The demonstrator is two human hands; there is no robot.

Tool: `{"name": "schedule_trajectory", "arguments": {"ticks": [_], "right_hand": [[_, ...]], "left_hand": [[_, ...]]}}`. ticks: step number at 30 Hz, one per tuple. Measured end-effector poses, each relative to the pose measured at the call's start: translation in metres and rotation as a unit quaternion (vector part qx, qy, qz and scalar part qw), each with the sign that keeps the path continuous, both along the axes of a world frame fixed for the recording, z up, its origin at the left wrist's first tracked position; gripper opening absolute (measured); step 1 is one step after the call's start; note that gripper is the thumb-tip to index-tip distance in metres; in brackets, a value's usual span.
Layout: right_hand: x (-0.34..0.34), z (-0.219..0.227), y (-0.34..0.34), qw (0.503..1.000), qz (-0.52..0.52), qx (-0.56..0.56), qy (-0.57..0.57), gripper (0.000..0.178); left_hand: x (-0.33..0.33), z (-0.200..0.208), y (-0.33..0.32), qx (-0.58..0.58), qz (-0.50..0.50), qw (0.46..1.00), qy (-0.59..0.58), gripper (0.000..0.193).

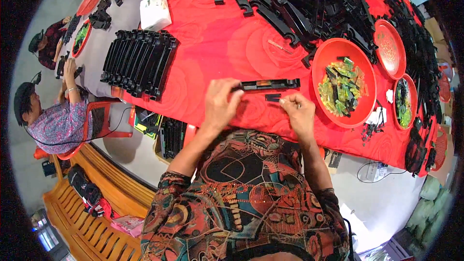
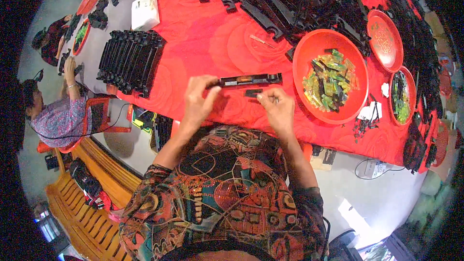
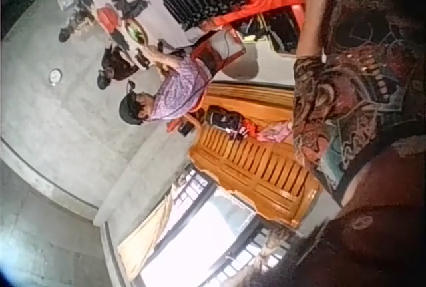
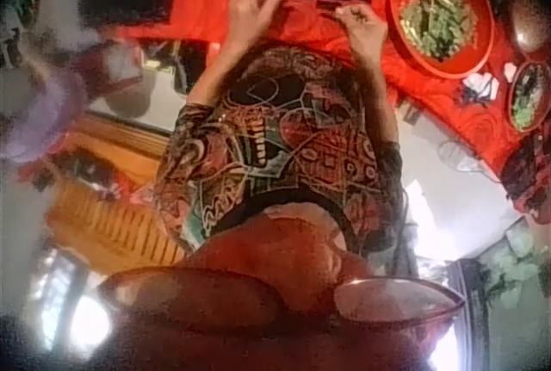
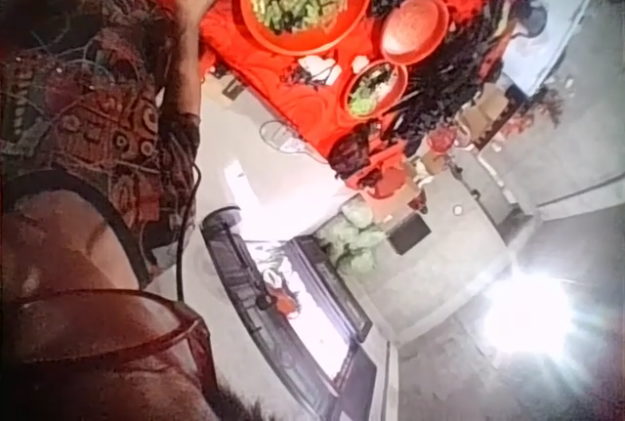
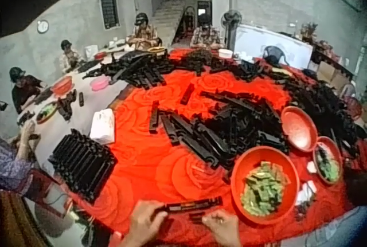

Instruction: The person assembles small green components onto a black plastic housing frame by hand, taking the components from a red plastic tray.

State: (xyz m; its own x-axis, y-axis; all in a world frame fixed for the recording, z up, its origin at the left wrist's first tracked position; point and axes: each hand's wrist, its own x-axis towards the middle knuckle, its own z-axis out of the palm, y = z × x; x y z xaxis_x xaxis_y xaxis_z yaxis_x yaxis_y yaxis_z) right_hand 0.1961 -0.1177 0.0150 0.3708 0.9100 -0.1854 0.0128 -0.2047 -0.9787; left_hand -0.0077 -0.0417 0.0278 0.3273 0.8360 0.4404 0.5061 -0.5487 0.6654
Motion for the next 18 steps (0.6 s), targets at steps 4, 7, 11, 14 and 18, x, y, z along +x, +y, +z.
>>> {"name": "schedule_trajectory", "arguments": {"ticks": [4,7,11,14,18], "right_hand": [[0.005,0.012,0.029,0.987,0.029,-0.021,-0.154,0.012],[0.002,0.011,0.048,0.969,0.035,-0.005,-0.245,0.019],[-0.003,0.011,0.061,0.957,0.063,-0.050,-0.280,0.022],[-0.005,0.014,0.064,0.945,0.065,-0.085,-0.308,0.022],[-0.003,0.017,0.066,0.948,0.075,-0.104,-0.293,0.023]], "left_hand": [[-0.009,-0.006,0.026,0.020,-0.025,0.999,0.041,0.023],[-0.005,-0.012,0.035,-0.019,-0.048,0.998,0.046,0.021],[-0.001,-0.022,0.042,-0.012,-0.075,0.995,0.057,0.019],[0.000,-0.020,0.046,-0.056,-0.096,0.992,0.065,0.017],[0.004,-0.011,0.051,-0.123,-0.116,0.979,0.115,0.016]]}}
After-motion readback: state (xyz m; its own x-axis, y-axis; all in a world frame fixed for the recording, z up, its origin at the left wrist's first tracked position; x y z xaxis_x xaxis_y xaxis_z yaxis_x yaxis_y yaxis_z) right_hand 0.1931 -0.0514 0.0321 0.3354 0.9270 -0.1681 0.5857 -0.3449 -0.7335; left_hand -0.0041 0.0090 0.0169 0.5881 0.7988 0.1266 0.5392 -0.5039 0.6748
